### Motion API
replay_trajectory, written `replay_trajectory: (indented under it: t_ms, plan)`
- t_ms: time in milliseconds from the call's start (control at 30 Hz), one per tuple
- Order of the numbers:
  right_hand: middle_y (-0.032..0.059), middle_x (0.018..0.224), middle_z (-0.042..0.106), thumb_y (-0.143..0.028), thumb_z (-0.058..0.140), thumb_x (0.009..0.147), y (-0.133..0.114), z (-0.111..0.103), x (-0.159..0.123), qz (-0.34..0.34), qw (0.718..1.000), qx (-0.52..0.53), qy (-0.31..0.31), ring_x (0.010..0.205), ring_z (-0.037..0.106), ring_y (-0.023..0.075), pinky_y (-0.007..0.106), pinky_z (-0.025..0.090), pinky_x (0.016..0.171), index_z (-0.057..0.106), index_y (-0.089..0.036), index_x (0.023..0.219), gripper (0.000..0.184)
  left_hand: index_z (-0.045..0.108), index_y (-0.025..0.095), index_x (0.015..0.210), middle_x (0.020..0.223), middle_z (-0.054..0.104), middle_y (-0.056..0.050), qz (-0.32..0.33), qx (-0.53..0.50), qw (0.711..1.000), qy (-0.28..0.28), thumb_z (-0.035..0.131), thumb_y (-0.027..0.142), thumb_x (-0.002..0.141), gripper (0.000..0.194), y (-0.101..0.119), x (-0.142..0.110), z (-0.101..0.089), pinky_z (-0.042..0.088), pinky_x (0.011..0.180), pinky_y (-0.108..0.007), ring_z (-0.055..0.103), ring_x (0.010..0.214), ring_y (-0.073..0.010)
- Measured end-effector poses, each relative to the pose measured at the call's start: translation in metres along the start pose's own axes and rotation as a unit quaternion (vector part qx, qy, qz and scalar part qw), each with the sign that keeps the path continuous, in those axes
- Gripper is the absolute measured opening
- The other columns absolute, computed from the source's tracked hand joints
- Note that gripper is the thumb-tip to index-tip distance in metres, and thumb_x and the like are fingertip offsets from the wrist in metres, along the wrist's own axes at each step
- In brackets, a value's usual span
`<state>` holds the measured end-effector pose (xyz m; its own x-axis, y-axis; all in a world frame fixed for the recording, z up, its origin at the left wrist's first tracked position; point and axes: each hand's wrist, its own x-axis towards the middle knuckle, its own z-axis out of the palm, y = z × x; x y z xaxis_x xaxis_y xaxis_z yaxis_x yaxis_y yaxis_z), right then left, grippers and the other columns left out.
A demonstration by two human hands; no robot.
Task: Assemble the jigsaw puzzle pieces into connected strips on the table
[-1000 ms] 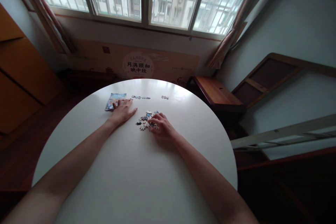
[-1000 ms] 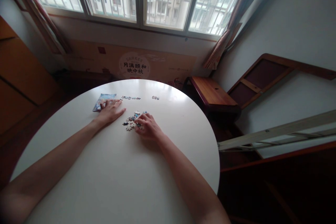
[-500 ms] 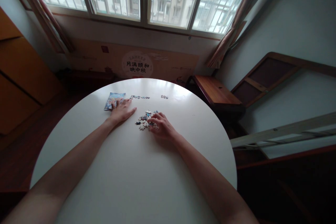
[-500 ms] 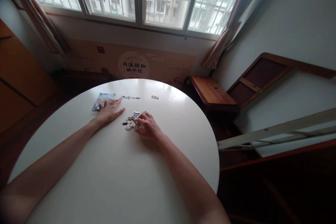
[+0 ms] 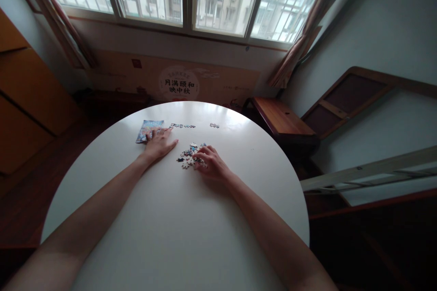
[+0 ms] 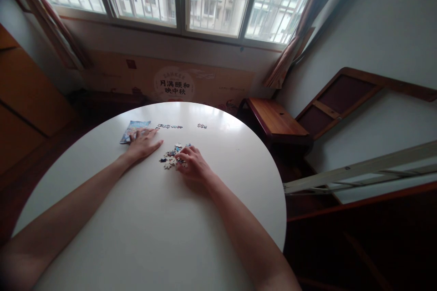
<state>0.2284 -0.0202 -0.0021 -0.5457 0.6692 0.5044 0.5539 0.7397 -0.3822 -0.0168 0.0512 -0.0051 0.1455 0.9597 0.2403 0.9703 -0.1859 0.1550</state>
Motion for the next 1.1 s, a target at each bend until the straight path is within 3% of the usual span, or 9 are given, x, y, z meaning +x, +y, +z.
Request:
replay_trajectory:
  t_ms: [900,1000,1100]
  plan:
    - [0.0061,0.097,0.060,-0.021,0.062,0.081,-0.0009,-0.0012,0.0002,0.005,1.000,0.000,-0.002,0.095,0.048,0.0210,0.037,0.041,0.089,0.065,-0.023,0.103,0.022,0.047,0.021,0.132,0.140,0.046,-0.012,-0.004,0.001,1.000,0.006,0.042,0.054,0.086,0.057,0.0021,-0.0014,-0.0013,0.025,0.101,-0.055,0.031,0.128,-0.0388]
    - [0.0061,0.098,0.060,-0.018,0.063,0.079,-0.0011,-0.0014,0.0001,0.013,1.000,-0.010,-0.008,0.097,0.047,0.0213,0.038,0.038,0.089,0.065,-0.022,0.103,0.024,0.050,0.020,0.130,0.136,0.050,-0.012,0.018,-0.007,0.999,0.044,0.046,0.049,0.086,0.053,0.0025,-0.0031,-0.0044,0.024,0.101,-0.053,0.034,0.125,-0.0374]
    - [0.0054,0.099,0.059,-0.015,0.064,0.075,-0.0028,-0.0032,0.0001,0.022,0.999,-0.019,-0.023,0.098,0.046,0.0217,0.037,0.035,0.090,0.064,-0.022,0.101,0.027,0.057,0.019,0.121,0.124,0.058,-0.012,0.081,-0.014,0.990,0.114,0.048,0.038,0.087,0.040,0.0077,-0.0061,-0.0093,0.026,0.100,-0.050,0.044,0.117,-0.0335]
